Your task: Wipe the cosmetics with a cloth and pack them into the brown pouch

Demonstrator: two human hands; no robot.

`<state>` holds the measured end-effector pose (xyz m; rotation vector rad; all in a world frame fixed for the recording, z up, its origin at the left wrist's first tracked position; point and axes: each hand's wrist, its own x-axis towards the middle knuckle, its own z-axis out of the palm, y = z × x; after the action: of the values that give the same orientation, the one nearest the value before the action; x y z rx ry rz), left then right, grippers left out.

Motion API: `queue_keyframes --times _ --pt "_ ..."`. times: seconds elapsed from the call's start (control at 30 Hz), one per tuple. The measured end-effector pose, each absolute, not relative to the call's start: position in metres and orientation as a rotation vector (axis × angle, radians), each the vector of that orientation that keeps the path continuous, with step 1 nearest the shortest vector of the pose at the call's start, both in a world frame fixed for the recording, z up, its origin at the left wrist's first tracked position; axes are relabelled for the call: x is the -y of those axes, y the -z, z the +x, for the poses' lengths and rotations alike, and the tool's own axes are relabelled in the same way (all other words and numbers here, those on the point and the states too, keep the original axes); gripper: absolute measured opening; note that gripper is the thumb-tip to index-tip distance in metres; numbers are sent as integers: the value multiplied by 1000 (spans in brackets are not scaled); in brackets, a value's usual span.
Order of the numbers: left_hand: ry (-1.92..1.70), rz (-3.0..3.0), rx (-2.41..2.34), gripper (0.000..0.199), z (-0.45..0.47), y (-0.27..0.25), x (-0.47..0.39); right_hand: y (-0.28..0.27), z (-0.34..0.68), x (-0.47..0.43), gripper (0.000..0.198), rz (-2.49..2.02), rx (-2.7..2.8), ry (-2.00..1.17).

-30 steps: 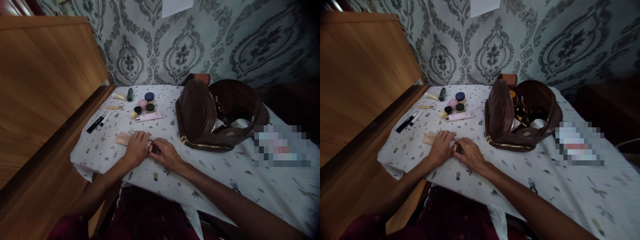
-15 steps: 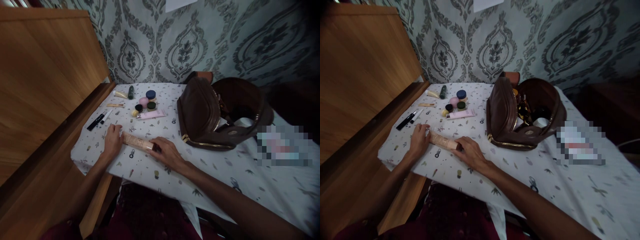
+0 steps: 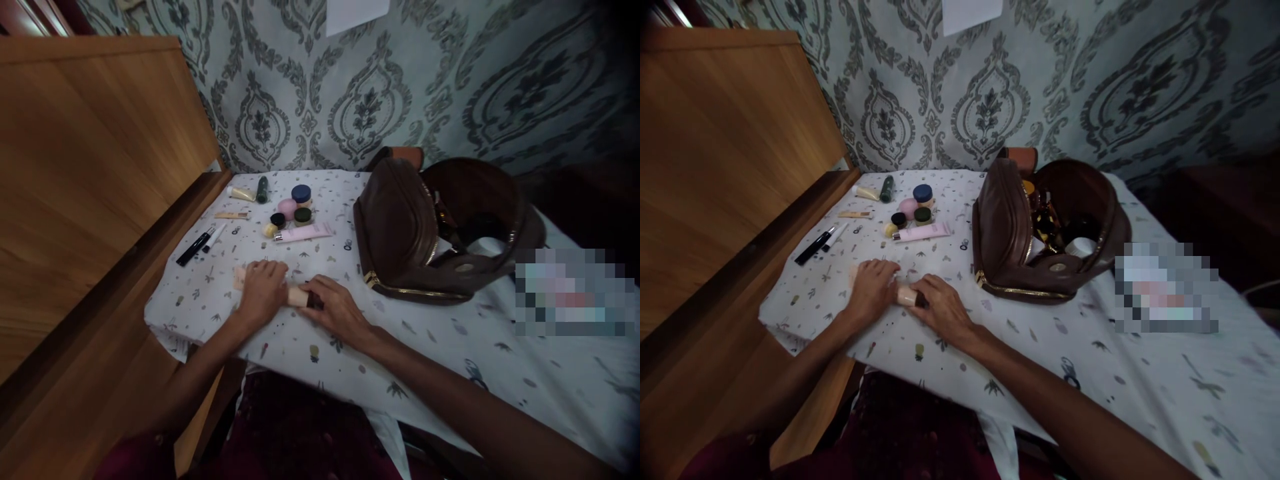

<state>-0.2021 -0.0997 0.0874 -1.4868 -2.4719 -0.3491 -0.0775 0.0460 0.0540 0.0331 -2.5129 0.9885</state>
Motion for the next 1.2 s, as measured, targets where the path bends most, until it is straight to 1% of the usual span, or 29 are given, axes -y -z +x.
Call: queue_keyframes --times 0.13,0.3,0.43,0.57,0.63,0.73,0.9,0.97,1.03,1.1,1.2 --pt "397 -1293 2528 20 -240 -88 131 -54 -77 -47 28 14 2528 -1012" --pt "712 -1303 2481 21 -261 -78 151 -53 -77 -45 30 -28 2563 -1004" --pt "812 -1257 2392 21 -261 -73 152 -53 -76 -43 38 -56 2597 -922" --pt "861 -1228 2329 20 -262 -77 151 -57 -74 -43 27 -39 2583 -880" --pt "856 -1235 2330 20 -262 -82 151 -58 -73 -43 26 -2 2533 -838" --pt "702 -1256 2399 20 -254 -94 149 -57 -71 -42 31 61 2504 -786" --pt "49 -1331 2558 17 -219 -113 137 -52 -70 -42 51 58 2534 -845" --pt "-136 -1395 2547 19 -203 -115 129 -52 -71 -43 58 81 2527 -916" --pt "-205 -1444 2522 20 -191 -115 121 -52 -71 -44 61 110 2507 -983" --pt "-193 -1453 2521 20 -185 -112 115 -53 -71 -44 60 121 2494 -1032" --pt "-122 -1432 2566 17 -190 -107 112 -54 -72 -45 50 87 2506 -1068"
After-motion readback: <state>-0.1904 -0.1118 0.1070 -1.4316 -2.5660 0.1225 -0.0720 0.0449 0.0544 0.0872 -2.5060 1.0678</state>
